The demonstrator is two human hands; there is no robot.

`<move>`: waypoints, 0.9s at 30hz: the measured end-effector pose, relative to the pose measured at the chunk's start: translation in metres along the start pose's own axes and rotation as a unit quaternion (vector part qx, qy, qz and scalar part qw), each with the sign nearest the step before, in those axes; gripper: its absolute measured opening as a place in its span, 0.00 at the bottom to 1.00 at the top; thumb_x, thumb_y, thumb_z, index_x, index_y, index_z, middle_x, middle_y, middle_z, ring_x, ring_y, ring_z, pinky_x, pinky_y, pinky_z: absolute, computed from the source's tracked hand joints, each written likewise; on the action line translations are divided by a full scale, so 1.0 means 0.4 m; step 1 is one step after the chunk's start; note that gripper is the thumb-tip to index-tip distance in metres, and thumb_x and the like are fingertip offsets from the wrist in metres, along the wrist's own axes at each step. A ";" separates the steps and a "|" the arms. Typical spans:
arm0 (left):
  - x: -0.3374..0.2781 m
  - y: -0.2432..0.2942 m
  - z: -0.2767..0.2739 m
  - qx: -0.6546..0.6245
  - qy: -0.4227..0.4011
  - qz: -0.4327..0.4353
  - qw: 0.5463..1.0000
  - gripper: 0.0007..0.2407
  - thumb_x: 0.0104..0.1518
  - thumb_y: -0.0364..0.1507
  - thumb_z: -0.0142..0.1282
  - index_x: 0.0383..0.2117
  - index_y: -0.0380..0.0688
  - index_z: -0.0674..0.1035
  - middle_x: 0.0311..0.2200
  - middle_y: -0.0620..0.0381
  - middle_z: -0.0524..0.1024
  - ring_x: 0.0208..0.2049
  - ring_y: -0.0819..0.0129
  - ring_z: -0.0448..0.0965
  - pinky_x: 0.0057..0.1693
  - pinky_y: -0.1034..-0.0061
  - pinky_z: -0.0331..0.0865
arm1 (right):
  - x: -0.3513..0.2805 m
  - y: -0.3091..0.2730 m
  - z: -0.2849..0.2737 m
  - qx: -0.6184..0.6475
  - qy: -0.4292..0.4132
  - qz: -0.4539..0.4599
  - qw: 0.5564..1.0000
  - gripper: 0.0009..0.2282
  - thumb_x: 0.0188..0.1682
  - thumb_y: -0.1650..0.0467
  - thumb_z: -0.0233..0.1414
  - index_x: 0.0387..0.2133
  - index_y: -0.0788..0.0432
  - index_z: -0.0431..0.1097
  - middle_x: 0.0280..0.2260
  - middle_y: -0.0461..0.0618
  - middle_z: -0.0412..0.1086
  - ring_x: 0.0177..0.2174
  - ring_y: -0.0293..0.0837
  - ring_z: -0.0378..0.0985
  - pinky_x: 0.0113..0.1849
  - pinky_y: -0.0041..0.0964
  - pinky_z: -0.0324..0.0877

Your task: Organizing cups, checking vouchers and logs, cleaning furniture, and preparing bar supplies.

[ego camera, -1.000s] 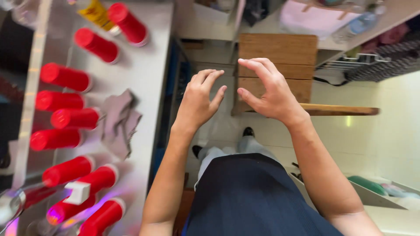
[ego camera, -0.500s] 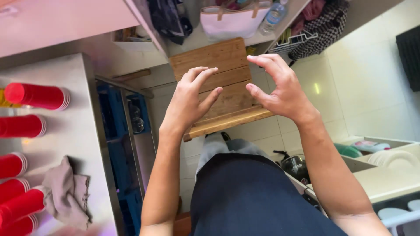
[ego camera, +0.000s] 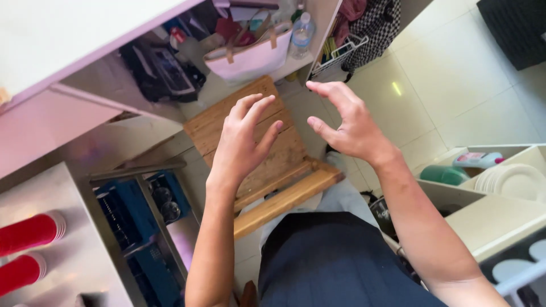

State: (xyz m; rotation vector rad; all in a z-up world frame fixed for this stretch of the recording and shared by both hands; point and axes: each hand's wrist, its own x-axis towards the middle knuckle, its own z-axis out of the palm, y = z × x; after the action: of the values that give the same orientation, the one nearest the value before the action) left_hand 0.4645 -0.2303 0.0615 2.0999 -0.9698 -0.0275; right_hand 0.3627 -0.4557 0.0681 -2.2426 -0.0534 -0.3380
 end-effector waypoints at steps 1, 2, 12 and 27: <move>0.032 0.007 0.022 0.002 0.002 -0.001 1.000 0.20 0.59 0.33 0.64 0.57 0.44 0.75 0.57 0.44 0.72 0.58 0.47 0.73 0.60 0.59 0.68 | 0.023 0.030 -0.031 0.002 -0.001 -0.003 1.000 0.23 0.49 0.71 0.60 0.59 0.58 0.65 0.54 0.57 0.69 0.54 0.55 0.74 0.56 0.44 0.69; 0.065 0.016 0.046 0.022 0.008 0.006 1.000 0.20 0.59 0.32 0.64 0.57 0.44 0.75 0.58 0.44 0.71 0.59 0.46 0.72 0.61 0.58 0.67 | 0.045 0.062 -0.065 -0.002 0.009 -0.021 1.000 0.23 0.50 0.71 0.60 0.60 0.59 0.65 0.54 0.57 0.69 0.54 0.55 0.73 0.56 0.44 0.69; 0.428 0.151 0.377 0.070 0.064 -0.026 0.995 0.19 0.60 0.29 0.63 0.58 0.45 0.74 0.61 0.39 0.66 0.62 0.41 0.67 0.64 0.55 0.63 | 0.157 0.426 -0.464 -0.049 0.033 -0.035 0.998 0.24 0.49 0.71 0.62 0.59 0.59 0.67 0.55 0.58 0.68 0.56 0.56 0.72 0.57 0.45 0.68; 0.712 0.230 0.525 0.053 0.114 0.004 0.992 0.20 0.62 0.27 0.63 0.60 0.46 0.73 0.64 0.41 0.64 0.65 0.42 0.65 0.69 0.54 0.62 | 0.302 0.594 -0.687 -0.049 0.023 -0.049 0.997 0.24 0.51 0.71 0.61 0.61 0.59 0.66 0.64 0.62 0.64 0.65 0.60 0.65 0.64 0.49 0.63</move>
State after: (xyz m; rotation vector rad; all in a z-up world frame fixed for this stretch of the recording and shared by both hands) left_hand 0.5387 -0.5885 0.0647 2.1397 -0.8568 0.2676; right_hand 0.4536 -0.8270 0.0875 -2.3341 -0.1242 -0.4526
